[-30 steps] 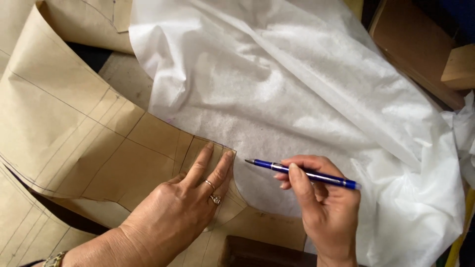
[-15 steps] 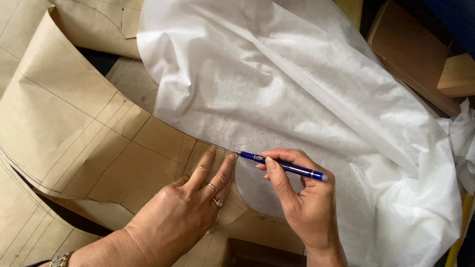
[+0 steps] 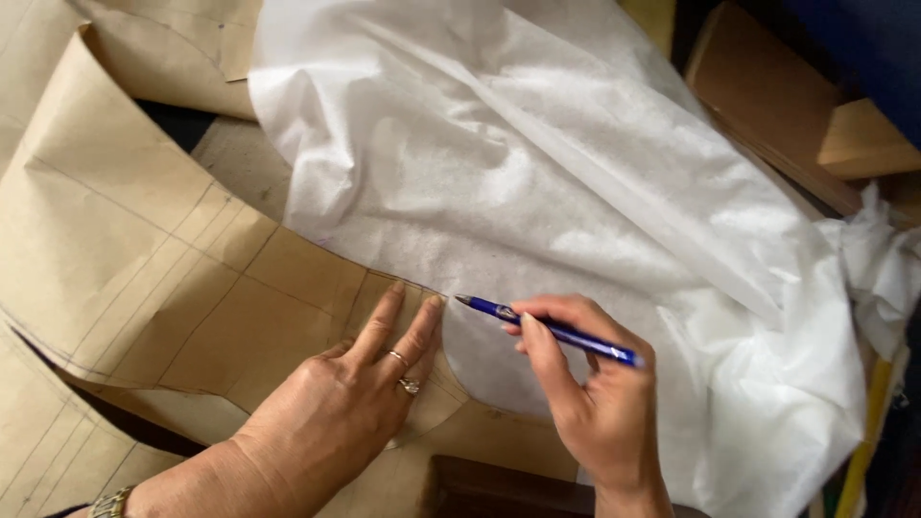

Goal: Tracing the outline of a paper pattern onto white fabric using a blue pen

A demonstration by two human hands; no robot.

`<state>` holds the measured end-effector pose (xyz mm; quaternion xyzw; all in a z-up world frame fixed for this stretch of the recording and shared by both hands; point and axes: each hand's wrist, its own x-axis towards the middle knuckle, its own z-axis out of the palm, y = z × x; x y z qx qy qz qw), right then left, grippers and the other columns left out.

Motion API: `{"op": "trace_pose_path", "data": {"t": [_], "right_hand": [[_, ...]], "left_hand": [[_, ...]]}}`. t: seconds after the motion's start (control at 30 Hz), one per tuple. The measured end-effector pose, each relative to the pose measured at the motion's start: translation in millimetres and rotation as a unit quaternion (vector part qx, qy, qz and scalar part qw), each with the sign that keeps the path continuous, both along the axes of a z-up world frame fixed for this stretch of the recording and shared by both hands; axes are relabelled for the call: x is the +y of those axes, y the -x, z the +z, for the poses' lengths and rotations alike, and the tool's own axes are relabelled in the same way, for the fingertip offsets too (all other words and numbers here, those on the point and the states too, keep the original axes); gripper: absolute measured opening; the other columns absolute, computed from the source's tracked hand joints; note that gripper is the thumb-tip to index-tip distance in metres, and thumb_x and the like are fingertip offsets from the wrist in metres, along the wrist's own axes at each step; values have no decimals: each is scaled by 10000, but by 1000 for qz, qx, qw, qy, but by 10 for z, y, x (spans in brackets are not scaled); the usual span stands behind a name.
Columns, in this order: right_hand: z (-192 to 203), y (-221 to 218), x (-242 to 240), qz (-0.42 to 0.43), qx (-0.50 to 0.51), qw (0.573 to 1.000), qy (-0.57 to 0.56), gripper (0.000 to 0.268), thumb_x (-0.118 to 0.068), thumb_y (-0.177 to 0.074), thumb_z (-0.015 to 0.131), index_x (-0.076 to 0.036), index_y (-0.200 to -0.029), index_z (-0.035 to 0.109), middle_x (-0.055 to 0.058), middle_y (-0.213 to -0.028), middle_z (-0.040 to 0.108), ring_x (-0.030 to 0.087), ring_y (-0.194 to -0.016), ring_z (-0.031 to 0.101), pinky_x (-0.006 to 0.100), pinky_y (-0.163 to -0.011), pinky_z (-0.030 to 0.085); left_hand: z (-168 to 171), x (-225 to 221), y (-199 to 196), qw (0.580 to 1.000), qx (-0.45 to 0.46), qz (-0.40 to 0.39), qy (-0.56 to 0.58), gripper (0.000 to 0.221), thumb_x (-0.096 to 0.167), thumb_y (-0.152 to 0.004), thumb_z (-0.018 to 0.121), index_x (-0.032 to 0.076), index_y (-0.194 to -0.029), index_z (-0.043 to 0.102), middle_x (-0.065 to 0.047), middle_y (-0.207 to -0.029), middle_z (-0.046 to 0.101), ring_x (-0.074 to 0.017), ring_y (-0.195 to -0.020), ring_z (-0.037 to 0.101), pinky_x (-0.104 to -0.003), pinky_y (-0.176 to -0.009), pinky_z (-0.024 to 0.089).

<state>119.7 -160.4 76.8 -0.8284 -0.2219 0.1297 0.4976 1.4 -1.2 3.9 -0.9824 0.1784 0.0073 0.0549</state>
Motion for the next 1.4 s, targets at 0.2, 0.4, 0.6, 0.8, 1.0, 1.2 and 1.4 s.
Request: {"op": "trace_pose_path", "data": {"t": [0.2,0.4,0.6,0.8,1.0,1.2,1.4], "right_hand": [[128,139,-595,-32,-66,997,16,178,-76,-910,533,-11,-999,672,100,-820,701,135,-659,701,186,-577,580],[224,372,-1120,-135,-155,977,63,273,-140,-952,459,57,-1072,606,146,-808,706,182,-616,661,221,-632,577],[293,513,-1312,-162,-101,981,42,166,-59,-920,506,8,-975,648,93,-846,735,141,-634,694,200,-663,543],[387,483,-1514,-103,-75,991,33,281,-181,-909,515,-23,-1107,636,103,-982,660,140,-759,652,258,-774,541],[464,480,-1737,-146,-42,988,2,313,-113,-963,430,-16,-1211,593,115,-1089,617,151,-820,632,274,-772,563],[475,132,-1608,-73,-85,993,42,274,-53,-954,473,-43,-1178,631,85,-1024,633,131,-670,609,230,-654,550],[830,-472,-865,-58,-69,996,18,387,-79,-908,533,-64,-1290,473,72,-1011,749,137,-707,684,244,-773,570]], "left_hand": [[41,-7,-12,1000,6,-5,-24,762,365,-733,535,72,-1421,387,-125,-1539,301,-362,-1331,396,-238,-564,589],[187,-18,-64,994,61,-16,-87,856,420,-749,569,67,-1464,260,-125,-1559,196,-360,-1361,321,-188,-330,574],[208,-30,-62,992,56,-25,-111,1025,737,-657,540,110,-1438,321,-80,-1585,175,-326,-1407,281,-200,-369,597],[143,-36,-59,976,179,-49,-110,412,635,-825,488,271,-911,663,-152,-1659,30,-405,-1489,175,-279,-557,620],[-79,-7,3,985,77,-29,-149,825,739,-747,412,207,-1377,363,-11,-1621,82,-258,-1462,210,-199,-442,623],[178,-87,-133,958,246,-29,-147,1129,767,-823,436,33,-1505,-86,-164,-1607,-158,-430,-1455,-11,-334,-663,660],[-36,-57,-53,982,187,-12,-35,1070,630,-725,778,93,-1467,225,-148,-1589,7,-435,-1404,136,-390,-587,651]]}}
